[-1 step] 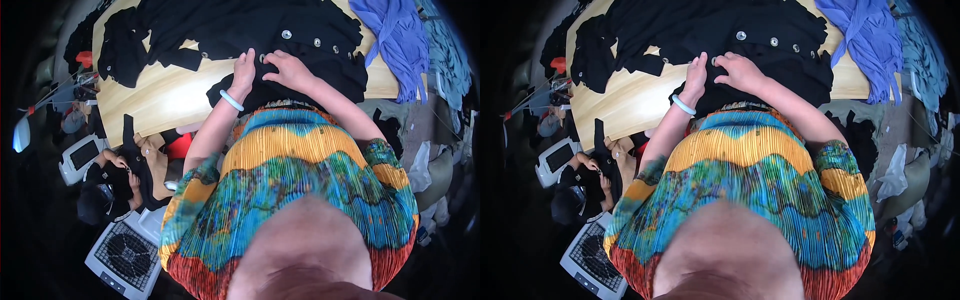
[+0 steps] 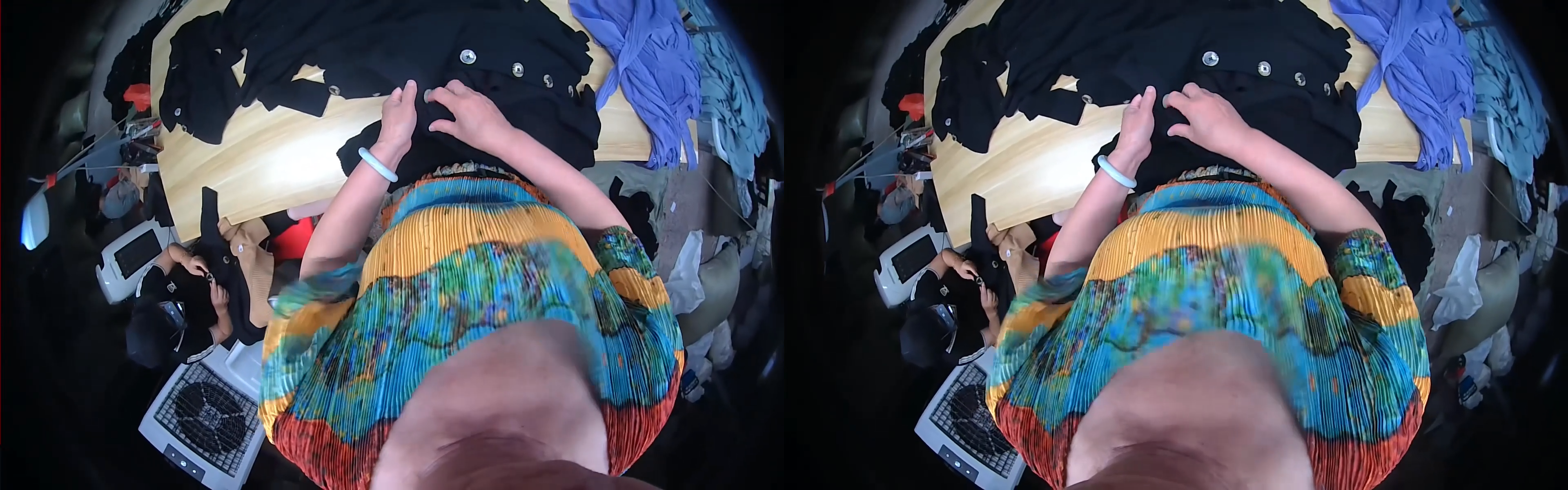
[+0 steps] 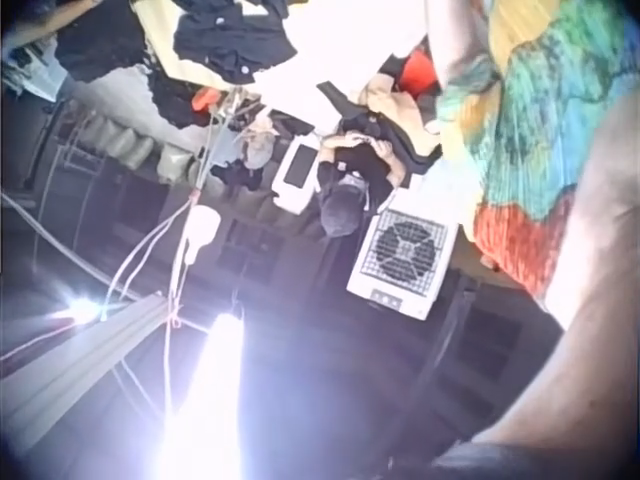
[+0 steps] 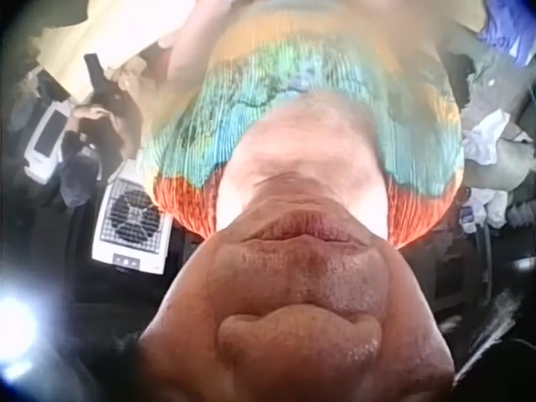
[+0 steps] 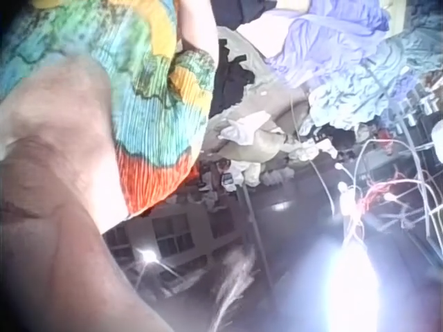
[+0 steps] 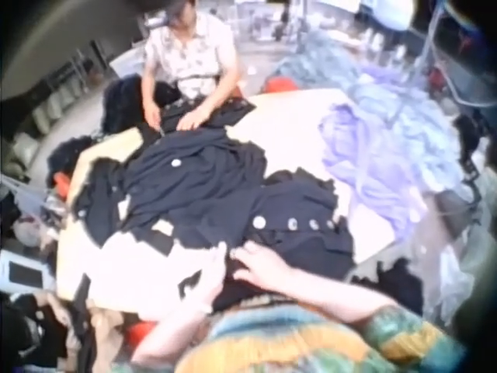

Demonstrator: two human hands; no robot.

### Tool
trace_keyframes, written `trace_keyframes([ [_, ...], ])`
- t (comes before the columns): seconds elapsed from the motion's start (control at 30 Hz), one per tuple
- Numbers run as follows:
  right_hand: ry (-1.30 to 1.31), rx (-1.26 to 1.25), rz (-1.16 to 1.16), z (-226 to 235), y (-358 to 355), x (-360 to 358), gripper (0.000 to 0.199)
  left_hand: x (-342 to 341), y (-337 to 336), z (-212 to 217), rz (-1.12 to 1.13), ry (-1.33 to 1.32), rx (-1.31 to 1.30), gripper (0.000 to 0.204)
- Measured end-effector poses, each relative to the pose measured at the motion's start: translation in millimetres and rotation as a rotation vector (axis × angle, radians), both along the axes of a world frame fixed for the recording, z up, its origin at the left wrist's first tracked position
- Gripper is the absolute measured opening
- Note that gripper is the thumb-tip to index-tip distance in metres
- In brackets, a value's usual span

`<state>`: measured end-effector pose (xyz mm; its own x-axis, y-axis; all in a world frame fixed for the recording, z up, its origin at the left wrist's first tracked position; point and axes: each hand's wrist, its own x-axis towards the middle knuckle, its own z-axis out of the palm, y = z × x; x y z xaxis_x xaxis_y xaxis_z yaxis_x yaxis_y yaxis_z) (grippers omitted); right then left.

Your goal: The recorder is inspecting and processing black garments by checking and handling metal grommets/rings attached to the fabric.

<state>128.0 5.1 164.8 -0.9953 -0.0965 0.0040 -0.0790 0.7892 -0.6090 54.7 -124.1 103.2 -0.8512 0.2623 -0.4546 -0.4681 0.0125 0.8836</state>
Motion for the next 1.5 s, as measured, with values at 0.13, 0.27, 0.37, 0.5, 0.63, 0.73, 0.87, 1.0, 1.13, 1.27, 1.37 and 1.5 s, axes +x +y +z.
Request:
trace_keyframes([
  [0.13,0.192,-0.060,-0.042,-6.2,-11.2,5.5,0.030,-4.0,-3.1,-4.9,-0.117,-0.002,0.042,0.028],
  [0.27,0.233,-0.102,-0.109,-19.0,-5.2,4.6,0.019,-9.3,-0.2,0.4,-0.232,0.046,0.036,0.026],
  [0.37,0.222,-0.127,-0.138,-29.5,2.7,3.7,0.018,-18.7,0.8,17.3,-0.073,-0.074,0.197,0.019],
  [0.5,0.065,-0.075,-0.187,-22.0,4.1,4.3,0.031,-25.9,-1.8,14.8,-0.085,-0.153,0.274,0.017],
  [0.63,0.114,-0.004,-0.031,-23.1,0.4,9.7,0.053,-20.1,-2.7,3.2,-0.083,-0.237,0.265,0.034],
  [0.73,0.137,0.007,0.000,-23.5,-7.7,13.2,0.056,-14.4,-1.4,-10.6,0.002,-0.321,0.231,0.041],
  [0.87,0.293,0.059,0.173,-34.8,-6.4,12.2,0.053,-21.2,-5.5,-24.4,0.271,-0.690,0.385,0.037],
  [1.0,0.343,0.166,0.277,-47.3,2.0,17.2,0.043,-22.4,-5.1,-16.7,0.290,-0.720,0.385,0.027],
  [1.13,0.285,0.165,0.196,-52.8,1.8,16.0,0.039,-20.9,-8.1,-17.6,0.169,-0.657,0.465,0.030],
  [1.27,0.111,0.093,0.105,-51.8,-4.0,7.5,0.040,-26.2,-9.4,-7.9,0.110,-0.598,0.468,0.030],
  [1.37,0.142,0.123,0.119,-49.7,-3.6,4.9,0.045,-32.4,-14.2,-7.6,0.080,-0.544,0.473,0.022],
  [1.5,0.154,0.271,0.185,-61.5,0.8,6.5,0.044,-35.8,-8.0,-2.9,0.063,-0.602,0.496,0.020],
])
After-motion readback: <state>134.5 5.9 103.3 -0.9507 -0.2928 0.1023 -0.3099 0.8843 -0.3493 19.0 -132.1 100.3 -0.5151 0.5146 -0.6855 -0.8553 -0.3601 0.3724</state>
